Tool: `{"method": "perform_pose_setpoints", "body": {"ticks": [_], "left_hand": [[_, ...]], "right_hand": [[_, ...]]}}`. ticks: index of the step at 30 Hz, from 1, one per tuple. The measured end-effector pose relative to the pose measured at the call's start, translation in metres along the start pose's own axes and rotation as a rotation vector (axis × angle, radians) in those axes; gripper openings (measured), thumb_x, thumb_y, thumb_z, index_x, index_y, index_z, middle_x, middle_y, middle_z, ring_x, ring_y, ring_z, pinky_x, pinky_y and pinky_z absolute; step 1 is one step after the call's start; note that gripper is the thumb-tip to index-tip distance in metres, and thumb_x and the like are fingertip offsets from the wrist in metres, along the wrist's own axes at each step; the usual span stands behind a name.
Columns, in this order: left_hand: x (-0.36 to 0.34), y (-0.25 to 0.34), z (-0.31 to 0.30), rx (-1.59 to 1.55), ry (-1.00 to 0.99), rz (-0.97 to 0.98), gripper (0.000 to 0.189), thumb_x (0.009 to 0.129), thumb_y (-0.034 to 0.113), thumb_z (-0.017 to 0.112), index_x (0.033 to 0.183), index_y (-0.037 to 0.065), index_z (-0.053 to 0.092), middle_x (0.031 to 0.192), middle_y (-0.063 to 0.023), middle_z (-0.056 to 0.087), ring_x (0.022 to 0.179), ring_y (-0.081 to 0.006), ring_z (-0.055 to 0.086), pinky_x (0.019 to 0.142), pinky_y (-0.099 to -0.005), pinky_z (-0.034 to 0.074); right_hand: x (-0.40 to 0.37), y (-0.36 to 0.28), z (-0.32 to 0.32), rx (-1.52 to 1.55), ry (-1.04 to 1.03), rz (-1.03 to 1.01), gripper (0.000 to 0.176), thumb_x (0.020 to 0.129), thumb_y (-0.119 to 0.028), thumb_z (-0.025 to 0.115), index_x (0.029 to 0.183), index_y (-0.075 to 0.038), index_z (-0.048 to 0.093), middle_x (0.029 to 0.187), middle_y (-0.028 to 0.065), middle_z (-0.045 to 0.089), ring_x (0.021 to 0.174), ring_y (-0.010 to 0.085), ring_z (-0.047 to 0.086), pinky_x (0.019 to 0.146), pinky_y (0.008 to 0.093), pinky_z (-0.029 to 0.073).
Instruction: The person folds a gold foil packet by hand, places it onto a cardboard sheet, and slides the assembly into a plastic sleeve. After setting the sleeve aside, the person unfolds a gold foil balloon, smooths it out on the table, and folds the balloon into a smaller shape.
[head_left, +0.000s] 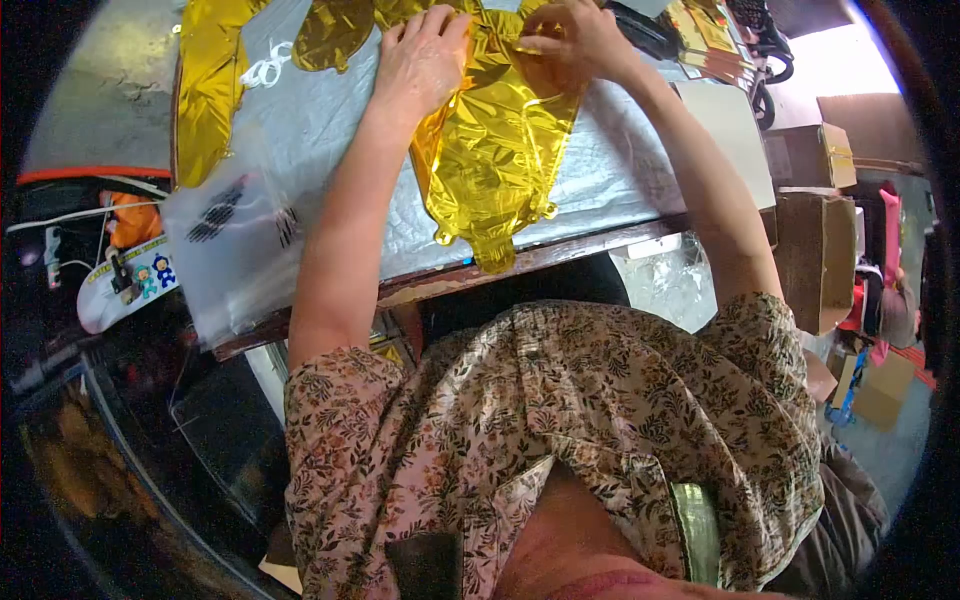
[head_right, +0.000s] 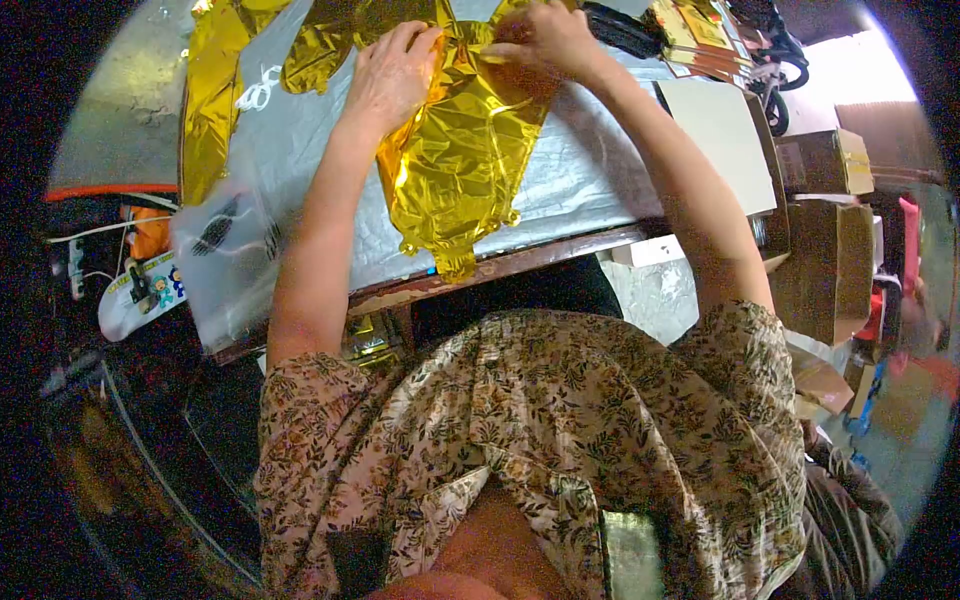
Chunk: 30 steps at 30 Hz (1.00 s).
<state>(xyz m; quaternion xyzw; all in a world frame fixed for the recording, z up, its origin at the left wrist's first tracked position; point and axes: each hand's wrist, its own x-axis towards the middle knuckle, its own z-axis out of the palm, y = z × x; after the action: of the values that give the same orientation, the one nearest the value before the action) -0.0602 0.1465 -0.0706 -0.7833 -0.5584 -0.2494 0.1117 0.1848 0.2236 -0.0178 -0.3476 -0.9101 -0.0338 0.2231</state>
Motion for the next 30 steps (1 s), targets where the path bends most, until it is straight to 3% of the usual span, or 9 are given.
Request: {"method": "perform_pose_setpoints", "body": {"ticks": [1,2,5,6,14,16,21,26,30], "left_hand": [[0.001,0.000,0.000,0.006,0.003,-0.011,0.037,0.101,0.025,0.057,0.136,0.014,0.060,0.136,-0.0066,0.058,0.129,-0.0275,0.056,0.106,-0.0505,0.044],[0.003,-0.001,0.002,0.006,0.011,-0.003,0.037,0.101,0.025,0.057,0.136,0.014,0.060,0.136,-0.0066,0.058,0.129,-0.0275,0.056,0.106,-0.0505,0.044],[0.002,-0.001,0.005,-0.023,0.081,0.010,0.035,0.099,0.026,0.058,0.130,0.013,0.065,0.129,-0.0059,0.062,0.120,-0.0272,0.060,0.103,-0.0501,0.043],[0.002,-0.001,0.006,-0.021,0.085,0.006,0.035,0.099,0.026,0.058,0.130,0.014,0.065,0.129,-0.0058,0.062,0.121,-0.0272,0.060,0.103,-0.0500,0.043],[0.002,0.000,0.004,-0.024,0.046,-0.006,0.035,0.099,0.026,0.057,0.131,0.014,0.064,0.131,-0.0061,0.061,0.123,-0.0267,0.059,0.104,-0.0492,0.042],[0.002,-0.001,0.006,-0.021,0.032,-0.025,0.036,0.099,0.026,0.057,0.132,0.015,0.063,0.132,-0.0056,0.060,0.125,-0.0260,0.057,0.106,-0.0496,0.041],[0.001,-0.001,0.006,-0.025,0.028,-0.015,0.036,0.099,0.026,0.055,0.133,0.016,0.062,0.135,-0.0056,0.059,0.128,-0.0258,0.055,0.107,-0.0497,0.039],[0.002,-0.003,0.003,-0.026,-0.001,-0.013,0.036,0.100,0.026,0.055,0.133,0.016,0.062,0.135,-0.0055,0.059,0.128,-0.0260,0.055,0.107,-0.0495,0.039],[0.003,-0.002,0.007,-0.019,0.028,-0.011,0.035,0.100,0.027,0.055,0.133,0.017,0.063,0.135,-0.0049,0.059,0.127,-0.0256,0.056,0.106,-0.0496,0.040]], "right_hand": [[-0.004,-0.001,0.010,-0.153,0.073,-0.063,0.035,0.086,-0.036,0.078,0.101,-0.004,0.076,0.085,0.0212,0.074,0.073,0.0395,0.070,0.067,0.0442,0.055],[-0.002,-0.002,0.016,-0.014,-0.067,0.102,0.050,0.077,-0.061,0.080,0.095,-0.014,0.077,0.090,0.0149,0.074,0.087,0.0355,0.073,0.076,0.0468,0.057],[-0.010,-0.005,0.012,-0.041,-0.140,0.155,0.043,0.082,-0.047,0.081,0.096,-0.007,0.074,0.090,0.0187,0.074,0.085,0.0365,0.073,0.074,0.0458,0.057],[-0.012,-0.009,0.004,0.114,-0.236,0.236,0.044,0.083,-0.045,0.080,0.097,-0.005,0.071,0.089,0.0194,0.073,0.085,0.0378,0.072,0.075,0.0469,0.056],[-0.056,-0.029,-0.024,0.146,-0.232,0.444,0.050,0.084,-0.050,0.077,0.099,-0.002,0.071,0.087,0.0200,0.073,0.084,0.0383,0.072,0.076,0.0472,0.056],[-0.064,-0.026,-0.028,0.061,-0.011,0.606,0.052,0.084,-0.052,0.077,0.098,-0.002,0.071,0.087,0.0191,0.073,0.083,0.0391,0.072,0.076,0.0477,0.056],[-0.064,-0.019,-0.004,-0.257,0.008,0.644,0.048,0.084,-0.051,0.076,0.094,-0.005,0.071,0.104,0.0166,0.072,0.106,0.0372,0.067,0.088,0.0563,0.050],[-0.047,-0.025,0.003,-0.194,-0.013,0.706,0.044,0.084,-0.046,0.077,0.094,-0.003,0.071,0.104,0.0180,0.073,0.103,0.0389,0.069,0.088,0.0613,0.048],[-0.036,-0.020,0.006,-0.060,-0.056,0.836,0.041,0.082,-0.040,0.076,0.095,-0.001,0.073,0.096,0.0199,0.076,0.091,0.0422,0.073,0.084,0.0553,0.054]]}}
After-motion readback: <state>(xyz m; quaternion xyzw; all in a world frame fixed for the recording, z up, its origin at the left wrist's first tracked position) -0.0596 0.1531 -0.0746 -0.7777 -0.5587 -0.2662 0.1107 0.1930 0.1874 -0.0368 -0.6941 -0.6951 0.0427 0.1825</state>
